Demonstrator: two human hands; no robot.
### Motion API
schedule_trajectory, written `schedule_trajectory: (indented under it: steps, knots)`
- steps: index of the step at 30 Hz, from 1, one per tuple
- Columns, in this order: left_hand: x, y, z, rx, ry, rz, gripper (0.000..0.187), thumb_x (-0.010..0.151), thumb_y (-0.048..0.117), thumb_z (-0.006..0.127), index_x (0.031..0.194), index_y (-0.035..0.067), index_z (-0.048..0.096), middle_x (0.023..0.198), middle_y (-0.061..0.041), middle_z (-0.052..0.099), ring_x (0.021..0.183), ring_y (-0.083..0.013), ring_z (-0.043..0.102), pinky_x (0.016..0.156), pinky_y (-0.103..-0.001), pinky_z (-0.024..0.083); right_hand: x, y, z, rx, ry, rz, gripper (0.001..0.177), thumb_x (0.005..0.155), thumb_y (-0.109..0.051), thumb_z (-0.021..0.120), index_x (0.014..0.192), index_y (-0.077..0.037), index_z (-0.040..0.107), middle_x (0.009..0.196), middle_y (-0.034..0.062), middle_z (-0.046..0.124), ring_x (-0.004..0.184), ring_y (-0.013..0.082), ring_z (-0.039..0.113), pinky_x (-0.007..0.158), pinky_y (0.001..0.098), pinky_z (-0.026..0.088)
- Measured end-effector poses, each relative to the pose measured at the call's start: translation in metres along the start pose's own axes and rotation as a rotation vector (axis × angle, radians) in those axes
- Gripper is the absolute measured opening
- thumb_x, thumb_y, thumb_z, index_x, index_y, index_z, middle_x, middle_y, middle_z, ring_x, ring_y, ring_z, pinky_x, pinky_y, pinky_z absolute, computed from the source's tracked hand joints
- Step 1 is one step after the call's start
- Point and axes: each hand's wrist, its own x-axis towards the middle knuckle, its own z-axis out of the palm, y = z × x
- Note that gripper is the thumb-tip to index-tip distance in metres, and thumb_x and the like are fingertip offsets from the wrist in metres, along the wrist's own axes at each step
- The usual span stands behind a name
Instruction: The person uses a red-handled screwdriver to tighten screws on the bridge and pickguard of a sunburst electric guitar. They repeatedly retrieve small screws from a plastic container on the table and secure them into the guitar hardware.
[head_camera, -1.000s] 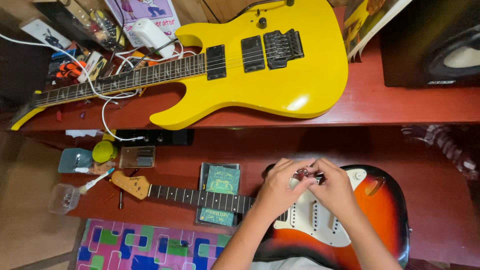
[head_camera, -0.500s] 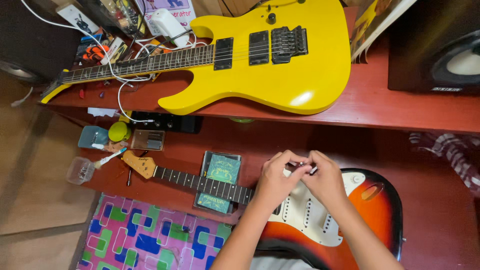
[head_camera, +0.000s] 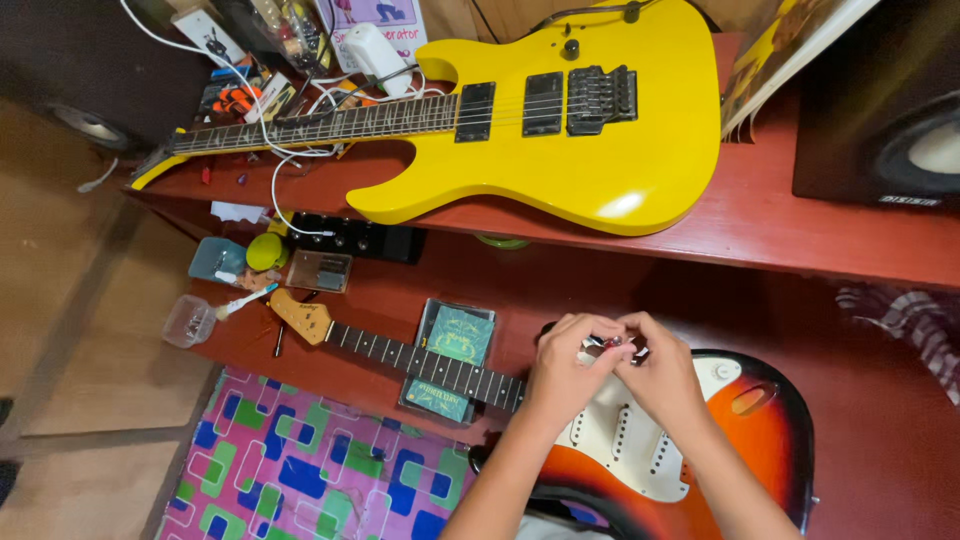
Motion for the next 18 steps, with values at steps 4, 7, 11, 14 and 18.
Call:
schedule_trajectory:
  steps: [4, 7, 11, 14, 18]
  knots:
    - [0.004, 0.001, -0.017, -0.029, -0.016, -0.045, 0.017, 0.081, 0.015, 0.086, 0.097, 0.017, 0.081, 0.102, -0.006, 0.072, 0.093, -0.0259, 0.071, 0.083, -0.036, 0.058, -0.01, -0.014, -0.004, 0.014, 0.002, -0.032, 0.016, 0.078, -0.001, 0.073, 0.091, -0.009, 0.076, 0.084, 0.0099, 0.075, 0.068, 0.0233, 0.071, 0.058, 0.0324, 0.058]
    - [0.008, -0.006, -0.026, -0.121, -0.151, -0.026, 0.026, 0.085, 0.009, 0.08, 0.109, 0.02, 0.081, 0.098, -0.004, 0.075, 0.092, -0.0233, 0.073, 0.079, -0.029, 0.057, -0.009, 0.0, 0.007, -0.05, 0.1, -0.053, 0.008, 0.079, -0.005, 0.078, 0.085, -0.01, 0.078, 0.077, 0.0083, 0.074, 0.064, 0.0237, 0.07, 0.053, 0.0324, 0.056]
    - [0.014, -0.018, -0.037, -0.155, -0.189, 0.017, 0.02, 0.082, 0.014, 0.084, 0.101, 0.016, 0.078, 0.095, -0.005, 0.077, 0.092, -0.0261, 0.074, 0.08, -0.034, 0.058, -0.016, -0.019, 0.026, -0.224, 0.172, 0.114, 0.004, 0.082, -0.013, 0.069, 0.085, -0.015, 0.07, 0.073, 0.0072, 0.069, 0.066, 0.0283, 0.066, 0.06, 0.0422, 0.055]
    - [0.023, -0.028, -0.05, -0.19, -0.222, 0.034, 0.018, 0.083, 0.014, 0.085, 0.099, 0.018, 0.08, 0.096, -0.003, 0.076, 0.09, -0.0231, 0.073, 0.081, -0.032, 0.057, -0.018, -0.035, 0.033, -0.199, 0.165, 0.17, 0.01, 0.083, -0.012, 0.069, 0.089, -0.017, 0.075, 0.076, 0.0044, 0.073, 0.068, 0.0228, 0.069, 0.062, 0.0369, 0.057]
    - [0.031, -0.037, -0.058, -0.267, -0.368, 0.047, 0.025, 0.085, 0.012, 0.082, 0.108, 0.02, 0.08, 0.098, -0.006, 0.075, 0.095, -0.0269, 0.074, 0.082, -0.034, 0.057, -0.022, -0.038, 0.032, -0.234, 0.178, 0.196, 0.013, 0.085, -0.011, 0.071, 0.093, -0.015, 0.08, 0.084, 0.0084, 0.077, 0.075, 0.0256, 0.073, 0.061, 0.0395, 0.058]
